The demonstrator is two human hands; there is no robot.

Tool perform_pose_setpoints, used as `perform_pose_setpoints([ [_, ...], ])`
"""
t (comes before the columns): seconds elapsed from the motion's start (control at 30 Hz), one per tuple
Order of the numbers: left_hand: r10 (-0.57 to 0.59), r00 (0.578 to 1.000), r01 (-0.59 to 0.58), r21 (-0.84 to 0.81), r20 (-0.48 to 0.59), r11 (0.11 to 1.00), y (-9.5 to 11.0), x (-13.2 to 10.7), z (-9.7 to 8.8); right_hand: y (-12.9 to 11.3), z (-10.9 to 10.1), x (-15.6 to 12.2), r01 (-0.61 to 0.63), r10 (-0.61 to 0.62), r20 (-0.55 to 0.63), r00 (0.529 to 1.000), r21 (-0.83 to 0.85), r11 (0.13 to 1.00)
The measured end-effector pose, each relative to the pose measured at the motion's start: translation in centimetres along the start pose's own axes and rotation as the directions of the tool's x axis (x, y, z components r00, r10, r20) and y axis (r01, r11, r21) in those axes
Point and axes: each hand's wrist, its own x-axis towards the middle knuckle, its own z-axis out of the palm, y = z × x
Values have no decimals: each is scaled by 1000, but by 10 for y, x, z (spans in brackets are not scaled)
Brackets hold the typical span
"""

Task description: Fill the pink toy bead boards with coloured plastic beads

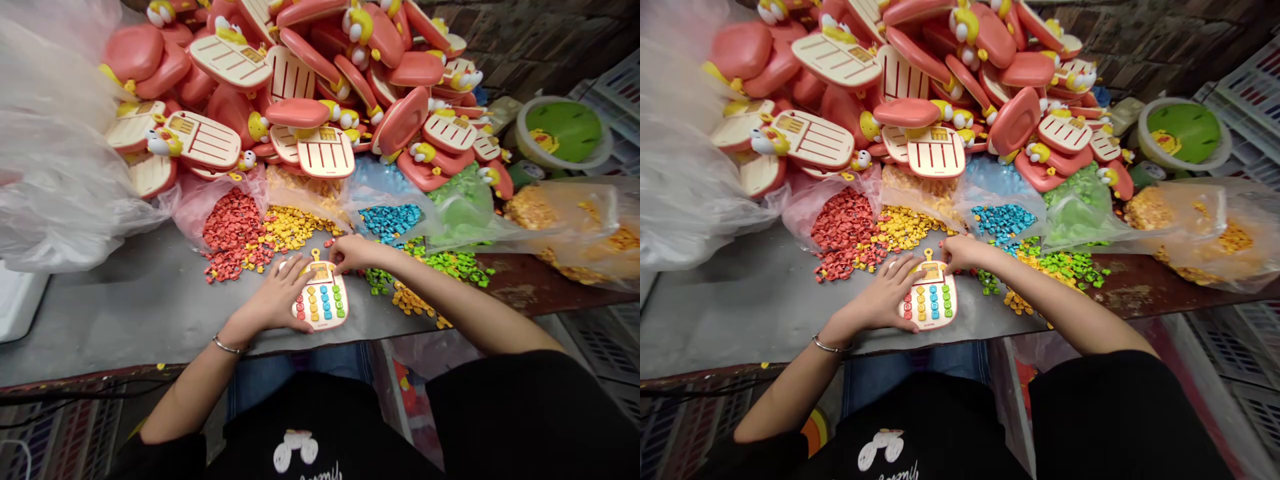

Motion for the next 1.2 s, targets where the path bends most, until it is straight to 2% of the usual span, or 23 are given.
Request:
perform_pose_setpoints([
  [0.1, 8, 1000, -9, 35, 3, 999, 2, -1, -3, 4, 24, -21, 19, 1, -197, 980, 104, 994],
  [0.2, 11, 1000, -10, 53, -17, 999, 5, -2, -6, 2, 49, -32, 6, 80, -388, 918, 216, 976],
  [0.27, 8, 999, -6, 59, -34, 998, 7, -3, -7, -2, 63, -33, 72, 118, -479, 870, 359, 931],
  [0.3, 8, 999, -6, 64, -44, 998, 8, -4, -8, -5, 69, -33, 138, 129, -503, 855, 460, 877],
  [0.37, 20, 997, -14, 86, -72, 996, 12, -7, -10, -11, 78, -32, 275, 153, -505, 849, 671, 689],
  [0.43, 47, 992, -32, 120, -119, 992, 16, -13, -10, -18, 85, -32, 342, 197, -477, 857, 810, 476],
  [0.47, 62, 986, -41, 134, -155, 990, 19, -17, -9, -22, 88, -31, 354, 224, -464, 857, 846, 400],
  [0.57, 53, 944, -19, 107, -325, 994, 25, -31, -4, -29, 95, -32, 392, 314, -473, 823, 873, 290],
  [0.63, -74, 895, 71, -23, -440, 997, 27, -40, 2, -34, 99, -33, 423, 366, -496, 787, 867, 264],
  [0.67, -155, 869, 105, -130, -470, 986, 27, -43, 6, -37, 101, -35, 443, 390, -514, 764, 858, 262],
  [0.73, -284, 853, 106, -387, -438, 916, 28, -45, 13, -43, 106, -40, 488, 420, -568, 708, 823, 290],
  [0.8, -412, 829, 94, -631, -379, 770, 28, -43, 20, -50, 112, -46, 535, 428, -651, 628, 759, 370],
  [0.87, -472, 816, 66, -757, -335, 651, 28, -39, 28, -57, 119, -53, 559, 412, -746, 523, 665, 495],
  [0.93, -521, 787, 75, -788, -330, 611, 28, -35, 36, -64, 125, -59, 543, 366, -812, 455, 579, 608],
  [0.97, -551, 764, 91, -789, -336, 607, 28, -34, 40, -66, 128, -61, 528, 333, -828, 450, 548, 649],
  [1.03, -594, 725, 102, -798, -349, 594, 27, -33, 48, -70, 132, -63, 494, 269, -833, 484, 514, 701],
  [1.1, -602, 716, 99, -801, -355, 591, 25, -34, 55, -72, 134, -64, 463, 219, -827, 517, 486, 741],
  [1.2, -593, 718, 96, -793, -363, 602, 23, -38, 60, -75, 136, -67, 445, 157, -859, 488, 399, 802],
])
